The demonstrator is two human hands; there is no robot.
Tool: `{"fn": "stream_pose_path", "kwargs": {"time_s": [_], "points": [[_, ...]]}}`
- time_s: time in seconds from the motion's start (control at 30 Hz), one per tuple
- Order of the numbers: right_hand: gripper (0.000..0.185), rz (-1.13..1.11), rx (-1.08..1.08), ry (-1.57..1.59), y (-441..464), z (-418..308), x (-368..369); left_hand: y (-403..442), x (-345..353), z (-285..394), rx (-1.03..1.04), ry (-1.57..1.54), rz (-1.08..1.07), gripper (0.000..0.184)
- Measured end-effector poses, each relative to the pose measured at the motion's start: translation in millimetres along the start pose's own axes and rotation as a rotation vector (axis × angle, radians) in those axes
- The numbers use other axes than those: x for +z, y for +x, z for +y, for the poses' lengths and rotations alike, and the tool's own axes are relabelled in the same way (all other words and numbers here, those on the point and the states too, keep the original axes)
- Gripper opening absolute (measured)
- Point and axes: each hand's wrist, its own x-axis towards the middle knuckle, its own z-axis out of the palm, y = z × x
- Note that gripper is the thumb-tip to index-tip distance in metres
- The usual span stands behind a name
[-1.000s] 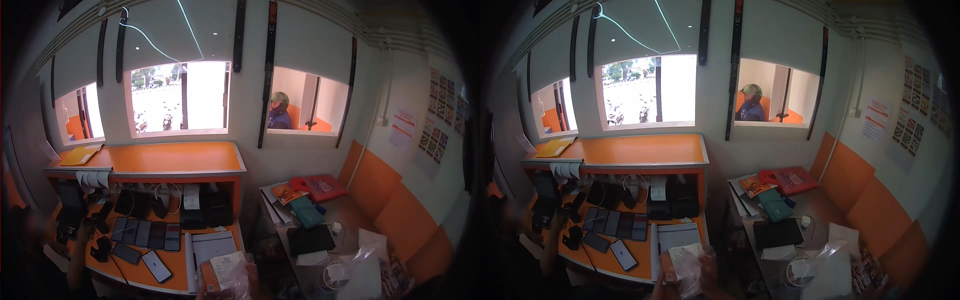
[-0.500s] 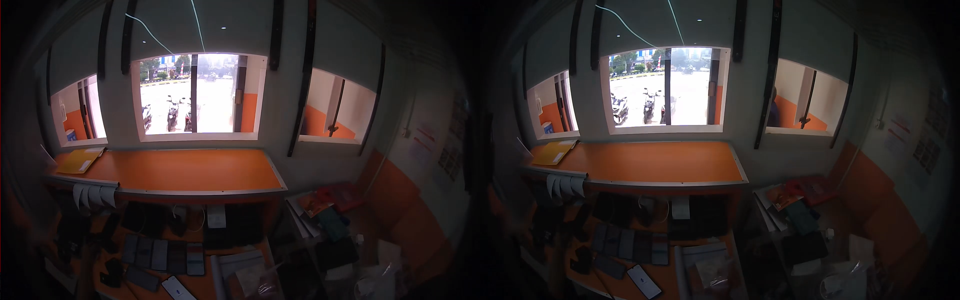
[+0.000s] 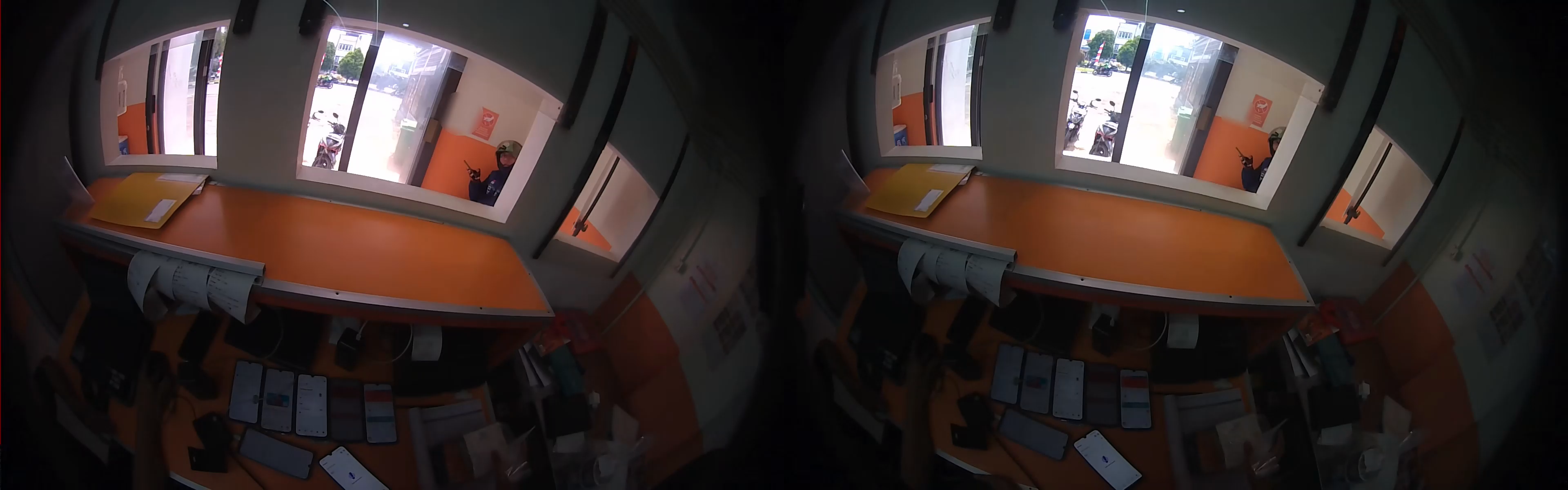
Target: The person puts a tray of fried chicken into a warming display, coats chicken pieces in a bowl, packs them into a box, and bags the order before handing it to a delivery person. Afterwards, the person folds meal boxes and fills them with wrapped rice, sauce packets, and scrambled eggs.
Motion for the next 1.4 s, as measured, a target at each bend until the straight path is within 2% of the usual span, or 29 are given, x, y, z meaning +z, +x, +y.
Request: {"fn": "stream_pose_path", "kwargs": {"time_s": [0.17,0.23,0.33,0.4,0.47,0.53,0.63,0.7,0.77,0.8,0.9,0.97,1.0,1.07,1.13,1.23,1.33,1.4], "points": [[0.053,-0.058,0.111,-0.012,-6.8,11.3,-4.8,33.6,-4.8,-10.3,-0.025,0.007,0.020,0.055],[0.054,-0.152,0.178,-0.019,-3.2,3.1,-7.8,39.4,-2.8,-13.8,-0.036,0.012,0.024,0.055],[0.068,-0.387,0.273,-0.083,10.1,-12.8,-16.9,45.3,-4.9,-18.3,-0.036,0.010,0.038,0.056],[0.071,-0.411,0.300,0.021,10.8,43.8,10.8,44.5,-3.9,-21.9,-0.039,0.006,0.049,0.057],[0.075,-0.479,0.334,0.170,10.9,51.4,14.0,43.1,-0.1,-25.9,-0.046,0.006,0.059,0.058],[0.080,-0.591,0.377,0.366,16.8,-24.5,-17.1,36.6,4.5,-34.8,-0.057,0.007,0.067,0.059],[0.078,-0.821,0.417,0.359,13.6,-32.0,-23.9,19.9,14.3,-45.7,-0.089,0.027,0.090,0.060],[0.077,-0.548,-0.006,0.090,-1.3,-50.1,-36.4,9.8,18.5,-54.0,-0.112,0.027,0.108,0.061],[0.074,-0.359,-0.287,0.033,-4.2,-56.1,-36.2,0.1,22.8,-62.9,-0.133,0.023,0.128,0.061],[0.071,-0.320,-0.362,0.109,-3.4,-54.5,-33.0,-5.4,25.0,-67.2,-0.146,0.017,0.139,0.062],[0.059,-0.384,-0.423,0.129,0.8,-45.5,-33.7,-20.4,31.0,-80.8,-0.173,0.016,0.171,0.063],[0.049,-0.447,-0.266,0.267,5.8,-16.2,-18.6,-30.2,34.9,-89.6,-0.188,0.009,0.190,0.063],[0.043,-0.460,-0.115,0.430,4.8,23.4,8.5,-34.9,35.4,-93.7,-0.196,0.004,0.200,0.064],[0.034,-0.474,-0.075,0.496,4.2,14.4,7.4,-43.4,37.1,-101.2,-0.208,-0.005,0.215,0.065],[0.031,-0.476,-0.302,0.302,10.1,-24.5,-22.3,-52.6,37.4,-108.0,-0.214,-0.013,0.235,0.065],[0.034,-0.626,-0.558,-0.113,20.2,-51.0,-56.2,-63.8,36.7,-116.9,-0.224,-0.029,0.262,0.066],[0.029,-0.728,-0.727,-0.215,26.8,-64.4,-75.3,-77.4,31.9,-129.8,-0.238,-0.049,0.294,0.068],[0.027,-0.737,-0.630,-0.116,23.9,-73.2,-77.3,-85.6,27.5,-139.3,-0.248,-0.066,0.321,0.068]]}}
